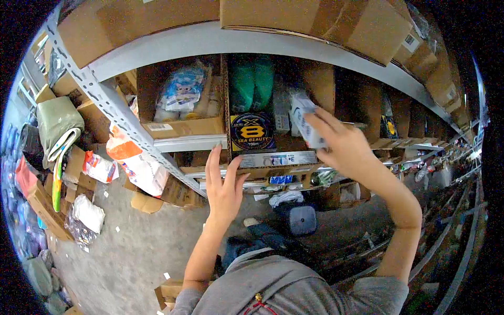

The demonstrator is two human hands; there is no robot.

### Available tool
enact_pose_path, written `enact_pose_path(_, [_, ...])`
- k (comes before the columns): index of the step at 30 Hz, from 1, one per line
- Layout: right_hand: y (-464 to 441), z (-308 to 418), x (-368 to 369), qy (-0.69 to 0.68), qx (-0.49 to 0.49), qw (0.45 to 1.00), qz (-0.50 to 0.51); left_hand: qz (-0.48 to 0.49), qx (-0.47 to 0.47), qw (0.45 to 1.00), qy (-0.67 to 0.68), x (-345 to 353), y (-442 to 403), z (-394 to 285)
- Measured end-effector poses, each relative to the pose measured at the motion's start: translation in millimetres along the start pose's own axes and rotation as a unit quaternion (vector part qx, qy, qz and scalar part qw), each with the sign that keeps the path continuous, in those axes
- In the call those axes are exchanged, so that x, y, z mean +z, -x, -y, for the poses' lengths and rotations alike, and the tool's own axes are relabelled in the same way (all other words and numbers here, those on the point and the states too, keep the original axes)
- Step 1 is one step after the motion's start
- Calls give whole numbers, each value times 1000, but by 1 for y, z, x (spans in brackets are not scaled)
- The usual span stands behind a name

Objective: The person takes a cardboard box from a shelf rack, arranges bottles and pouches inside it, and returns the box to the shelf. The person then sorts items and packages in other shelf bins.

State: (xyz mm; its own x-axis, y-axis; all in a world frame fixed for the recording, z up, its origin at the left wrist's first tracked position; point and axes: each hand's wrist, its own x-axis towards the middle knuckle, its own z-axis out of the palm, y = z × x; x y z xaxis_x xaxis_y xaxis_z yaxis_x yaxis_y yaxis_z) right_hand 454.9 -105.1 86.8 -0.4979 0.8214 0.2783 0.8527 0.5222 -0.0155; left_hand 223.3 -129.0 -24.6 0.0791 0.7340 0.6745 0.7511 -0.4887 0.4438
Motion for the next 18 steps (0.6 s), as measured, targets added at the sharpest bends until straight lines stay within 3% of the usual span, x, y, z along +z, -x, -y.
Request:
enact_pose_path(4, [24, -4, -42, -132, 4, 988, -81, 0, -3, 1000, 10, 4, -1, 2])
enact_pose_path(6, [38, -8, -50, -416, 173, 890, -70, 1, -6, 1000, 13, 4, 0, 1])
enact_pose_path(7, [43, -11, -49, -478, 210, 849, -83, 4, -8, 1000, 14, 5, 1, 1])
enact_pose_path(10, [45, -30, -30, -537, 143, 828, -76, -21, -40, 996, 79, 6, 1, -1])
enact_pose_path(12, [40, -24, -11, -575, 181, 797, -45, -21, -11, 998, 52, 8, 3, 2])
enact_pose_path(14, [28, -10, 1, -587, 190, 787, 7, -44, -46, 994, 90, 9, 3, 2])
enact_pose_path(18, [20, -10, 38, -541, 139, 829, 31, -33, -13, 999, 30, 5, 2, 3])
